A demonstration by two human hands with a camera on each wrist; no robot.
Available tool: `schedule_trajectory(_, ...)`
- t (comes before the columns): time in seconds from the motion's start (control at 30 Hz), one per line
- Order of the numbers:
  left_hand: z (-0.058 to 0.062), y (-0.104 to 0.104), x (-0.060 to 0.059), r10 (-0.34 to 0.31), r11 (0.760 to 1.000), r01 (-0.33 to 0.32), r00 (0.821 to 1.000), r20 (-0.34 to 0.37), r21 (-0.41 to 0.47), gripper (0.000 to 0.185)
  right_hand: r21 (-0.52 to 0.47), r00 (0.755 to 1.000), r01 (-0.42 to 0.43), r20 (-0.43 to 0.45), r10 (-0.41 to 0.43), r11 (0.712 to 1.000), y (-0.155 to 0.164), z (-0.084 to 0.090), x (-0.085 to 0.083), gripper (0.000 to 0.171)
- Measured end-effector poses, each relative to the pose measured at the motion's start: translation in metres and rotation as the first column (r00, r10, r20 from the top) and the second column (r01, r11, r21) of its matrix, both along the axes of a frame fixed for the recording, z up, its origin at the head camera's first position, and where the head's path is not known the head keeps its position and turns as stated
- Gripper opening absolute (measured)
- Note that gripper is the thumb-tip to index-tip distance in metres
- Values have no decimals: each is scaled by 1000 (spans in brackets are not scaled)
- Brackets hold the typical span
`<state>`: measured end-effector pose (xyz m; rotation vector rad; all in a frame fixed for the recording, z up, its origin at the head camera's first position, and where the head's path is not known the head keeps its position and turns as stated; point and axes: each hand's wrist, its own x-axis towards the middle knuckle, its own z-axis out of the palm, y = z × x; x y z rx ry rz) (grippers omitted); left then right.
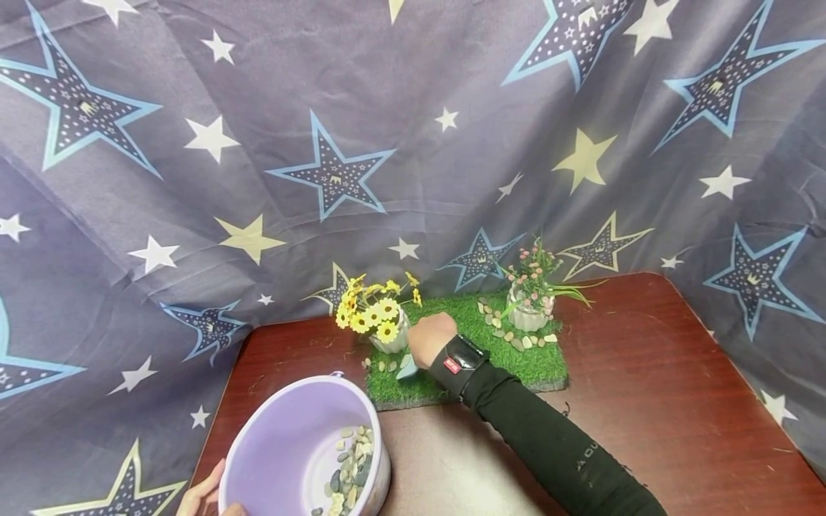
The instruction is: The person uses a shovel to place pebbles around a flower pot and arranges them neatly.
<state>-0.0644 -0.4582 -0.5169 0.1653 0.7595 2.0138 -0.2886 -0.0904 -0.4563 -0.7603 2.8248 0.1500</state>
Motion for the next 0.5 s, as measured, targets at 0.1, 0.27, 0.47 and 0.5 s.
schedule_trajectory(0.1, -1, 0, 0, 17, 1000, -18, 1000, 7, 5, 52, -8, 1000, -2, -24, 1, 1000, 1, 1, 1, 10)
schedule_trajectory(0.27, -1, 1, 0, 38, 999, -38, 999, 9, -19, 50, -16, 999, -19, -51, 18, 1000, 2, 2, 3, 7)
schedule_trajectory(0.47, -1, 2, 0, 44, 999, -44, 999, 7, 4, 50, -43, 997, -18, -71, 15, 999, 14, 1, 2, 5)
schedule_trajectory(0.5, -1, 2, -1, 38, 999, -38, 999, 4, 12, 51, -56, 998, -12, -60, 8, 998, 18, 2, 0, 6)
